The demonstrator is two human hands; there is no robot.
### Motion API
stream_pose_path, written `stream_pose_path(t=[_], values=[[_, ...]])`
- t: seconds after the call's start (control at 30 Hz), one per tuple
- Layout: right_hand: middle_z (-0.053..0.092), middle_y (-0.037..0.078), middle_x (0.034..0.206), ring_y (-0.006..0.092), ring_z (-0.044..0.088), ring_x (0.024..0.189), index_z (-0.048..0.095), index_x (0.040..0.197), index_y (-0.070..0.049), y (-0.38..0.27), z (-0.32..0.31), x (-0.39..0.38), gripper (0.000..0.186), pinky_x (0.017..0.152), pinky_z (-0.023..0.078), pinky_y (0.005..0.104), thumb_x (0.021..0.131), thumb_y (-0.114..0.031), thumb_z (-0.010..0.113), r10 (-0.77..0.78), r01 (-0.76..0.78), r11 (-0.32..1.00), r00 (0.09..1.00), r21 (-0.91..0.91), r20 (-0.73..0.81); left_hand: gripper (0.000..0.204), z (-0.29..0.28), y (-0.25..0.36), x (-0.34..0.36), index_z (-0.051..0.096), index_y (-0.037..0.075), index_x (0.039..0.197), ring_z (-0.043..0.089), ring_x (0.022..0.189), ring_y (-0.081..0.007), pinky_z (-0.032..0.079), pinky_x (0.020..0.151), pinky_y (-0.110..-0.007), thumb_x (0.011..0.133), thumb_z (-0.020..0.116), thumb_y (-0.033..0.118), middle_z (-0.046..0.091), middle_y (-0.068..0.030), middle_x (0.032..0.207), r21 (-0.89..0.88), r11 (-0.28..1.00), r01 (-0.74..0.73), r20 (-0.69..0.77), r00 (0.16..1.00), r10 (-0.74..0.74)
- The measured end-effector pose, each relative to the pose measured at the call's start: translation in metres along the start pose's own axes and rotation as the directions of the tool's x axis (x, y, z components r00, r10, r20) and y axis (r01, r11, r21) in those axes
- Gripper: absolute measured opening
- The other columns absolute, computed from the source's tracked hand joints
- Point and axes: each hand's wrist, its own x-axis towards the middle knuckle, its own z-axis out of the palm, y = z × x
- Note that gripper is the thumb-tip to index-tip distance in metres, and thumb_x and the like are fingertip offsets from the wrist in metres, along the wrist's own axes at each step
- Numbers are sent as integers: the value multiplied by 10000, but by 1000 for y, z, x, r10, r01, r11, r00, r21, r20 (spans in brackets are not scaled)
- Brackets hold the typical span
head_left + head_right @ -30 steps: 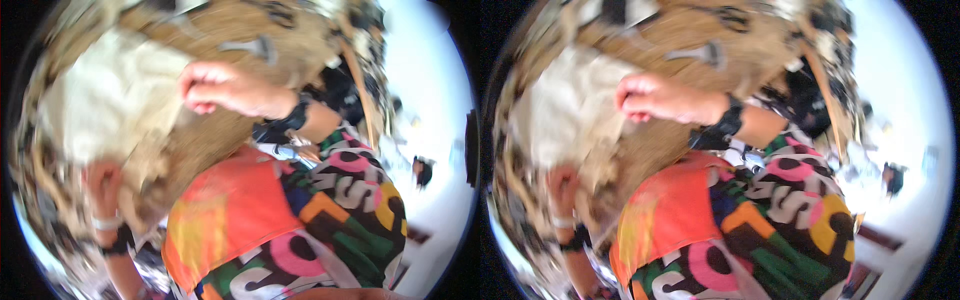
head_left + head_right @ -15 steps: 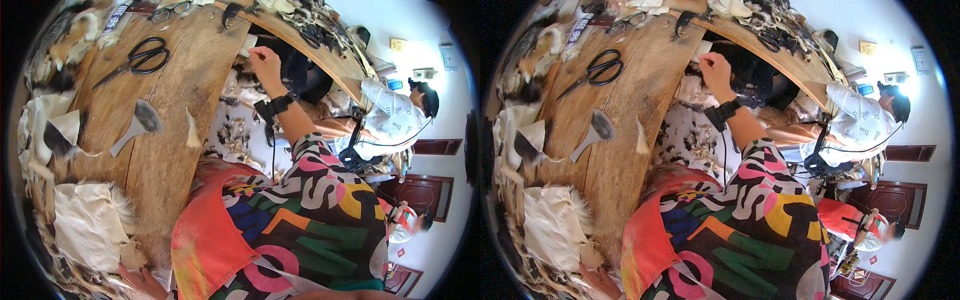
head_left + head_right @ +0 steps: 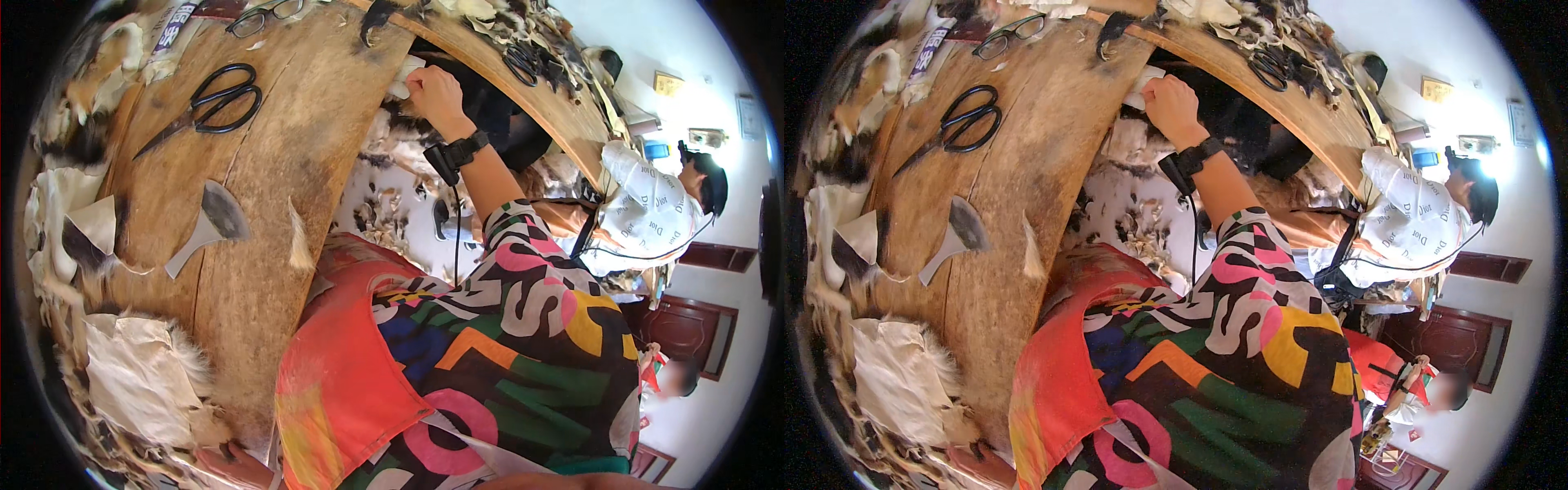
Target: Stitching pieces of fur together, using a skiving tool to prepare edges, and sorting through various animal pelts.
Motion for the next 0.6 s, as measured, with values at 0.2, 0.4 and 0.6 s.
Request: stream_pose_path(t=[0.2, 0.4, 0.6], values=[[652, 137, 921, 361, 649, 873, 714, 780, -137, 4, 0, -3, 84, 747, 521, 459, 794, -132, 631, -14, 16, 999, 998, -33, 61, 444, 10, -18, -12, 556, 36, 1321, 539, 1210, -345, 426, 1005, -459, 885, 570, 116, 576, -169, 1296, -52, 996, -66, -86, 994, 61], [695, 131, 924, 338, 662, 895, 752, 865, -151, 18, 0, -8, 119, 785, 523, 412, 811, -129, 649, 64, -65, 990, 998, 125, 10, 410, 9, -26, -25, 582, 50, 1303, 581, 1158, -321, 425, 998, -438, 902, 507, 88, 622, -142, 1238, -9, 999, -43, -106, 993, 42], [707, 122, 950, 312, 669, 890, 751, 906, -136, 24, -9, -3, 133, 783, 521, 388, 810, -124, 660, -20, 19, 1000, 999, 21, 28, 438, 8, -35, -35, 539, 60, 1373, 557, 1210, -356, 440, 995, -446, 945, 457, 104, 579, -161, 1334, -9, 999, -49, -34, 998, 48]])
